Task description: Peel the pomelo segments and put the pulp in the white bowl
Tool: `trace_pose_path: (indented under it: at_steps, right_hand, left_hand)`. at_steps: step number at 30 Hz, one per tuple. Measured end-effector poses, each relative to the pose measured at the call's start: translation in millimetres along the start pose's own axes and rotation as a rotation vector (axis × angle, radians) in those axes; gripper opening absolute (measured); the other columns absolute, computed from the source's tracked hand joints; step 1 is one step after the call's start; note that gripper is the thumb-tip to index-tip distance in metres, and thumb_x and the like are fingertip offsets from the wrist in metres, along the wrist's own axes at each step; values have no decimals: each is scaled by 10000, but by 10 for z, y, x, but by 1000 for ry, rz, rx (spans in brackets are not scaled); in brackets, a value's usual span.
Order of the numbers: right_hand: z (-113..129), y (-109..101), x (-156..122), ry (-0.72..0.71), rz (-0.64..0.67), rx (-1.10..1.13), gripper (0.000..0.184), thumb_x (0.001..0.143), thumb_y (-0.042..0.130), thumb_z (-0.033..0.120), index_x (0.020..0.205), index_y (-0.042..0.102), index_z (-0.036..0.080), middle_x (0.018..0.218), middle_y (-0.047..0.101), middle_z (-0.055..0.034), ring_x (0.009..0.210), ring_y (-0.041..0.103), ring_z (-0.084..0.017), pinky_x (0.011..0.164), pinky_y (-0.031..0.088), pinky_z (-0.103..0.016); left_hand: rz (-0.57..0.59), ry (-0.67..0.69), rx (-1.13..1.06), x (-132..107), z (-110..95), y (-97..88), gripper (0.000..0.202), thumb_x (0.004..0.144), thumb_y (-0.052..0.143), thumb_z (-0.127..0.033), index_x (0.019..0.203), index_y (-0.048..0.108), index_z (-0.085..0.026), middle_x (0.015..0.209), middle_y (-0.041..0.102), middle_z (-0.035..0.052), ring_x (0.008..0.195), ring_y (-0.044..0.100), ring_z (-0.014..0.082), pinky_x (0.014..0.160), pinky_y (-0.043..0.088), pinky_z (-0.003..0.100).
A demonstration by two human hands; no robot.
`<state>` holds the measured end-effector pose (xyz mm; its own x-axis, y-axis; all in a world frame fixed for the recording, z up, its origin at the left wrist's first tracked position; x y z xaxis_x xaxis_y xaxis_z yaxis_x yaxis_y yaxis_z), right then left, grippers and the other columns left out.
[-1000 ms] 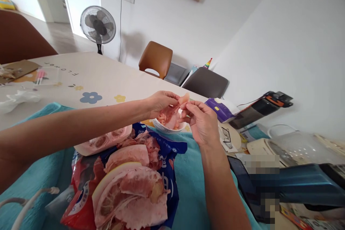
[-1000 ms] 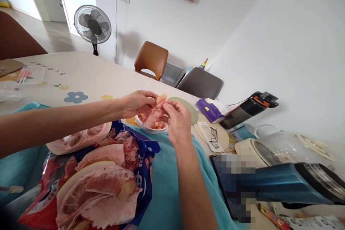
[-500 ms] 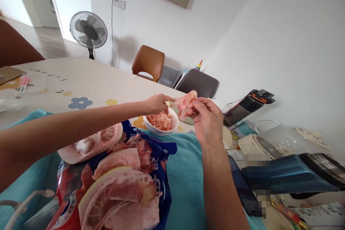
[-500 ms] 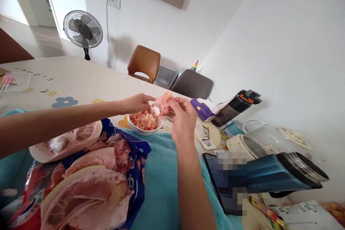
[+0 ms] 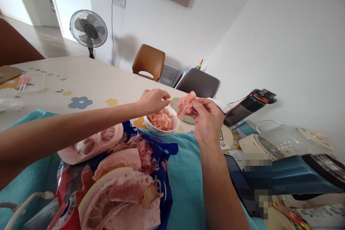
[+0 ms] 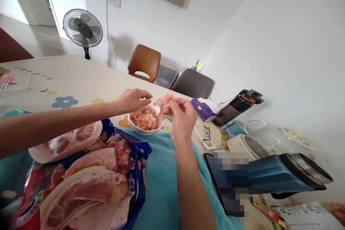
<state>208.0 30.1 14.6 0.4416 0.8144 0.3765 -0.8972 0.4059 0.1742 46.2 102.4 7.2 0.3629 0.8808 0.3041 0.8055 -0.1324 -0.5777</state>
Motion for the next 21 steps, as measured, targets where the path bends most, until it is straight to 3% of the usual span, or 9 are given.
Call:
trace_pose_path:
  at_steps: [3, 6, 9, 15, 21]
  right_hand:
    - [-5, 8, -22, -65, -23, -52, 124, 696, 732, 230, 717, 621, 178, 541, 611, 48, 476, 563, -108, 508, 501, -260]
    - [-5, 28, -54, -134, -1, -141, 140, 723, 737, 290, 755, 657, 181, 585, 639, 39, 492, 580, -111, 518, 501, -262]
    - [33, 59, -88, -160, 63, -174, 119, 747, 723, 297, 775, 681, 189, 596, 644, 36, 516, 591, -112, 555, 515, -268]
    - [94, 129, -115, 114, 266, 50, 46, 695, 718, 201, 694, 681, 173, 553, 595, 30, 485, 527, -92, 504, 495, -245]
    - [16, 174, -116, 373, 437, 244, 31, 693, 696, 154, 684, 670, 140, 512, 527, 37, 431, 441, -56, 440, 448, -198]
  left_hand:
    - [-75, 67, -228, -76, -152, -42, 263, 808, 598, -330, 973, 727, -170, 885, 704, 58, 761, 604, 177, 751, 474, 313]
    - [85, 37, -562, -127, -259, 73, 418, 787, 666, -343, 1164, 656, -163, 879, 691, 39, 668, 608, 130, 621, 489, 270]
    - [190, 50, -714, -140, -306, 165, 325, 775, 691, -281, 1065, 665, -135, 806, 677, 20, 667, 616, 115, 640, 509, 264]
    - [327, 108, -937, -164, -343, 128, 218, 791, 670, -169, 988, 580, -139, 772, 686, 8, 741, 670, 132, 777, 554, 336]
    - [478, 99, -984, -158, -286, 59, 182, 769, 730, -175, 923, 647, -126, 767, 674, 2, 756, 663, 115, 791, 552, 301]
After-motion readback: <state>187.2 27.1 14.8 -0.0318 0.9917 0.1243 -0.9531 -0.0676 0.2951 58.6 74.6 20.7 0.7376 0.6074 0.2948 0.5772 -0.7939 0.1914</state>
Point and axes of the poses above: each hand's wrist, its own x-axis towards the middle knuckle, its own y-axis out of the palm, z = x × y, the point moved 5 cm from there along x, towards the middle knuckle
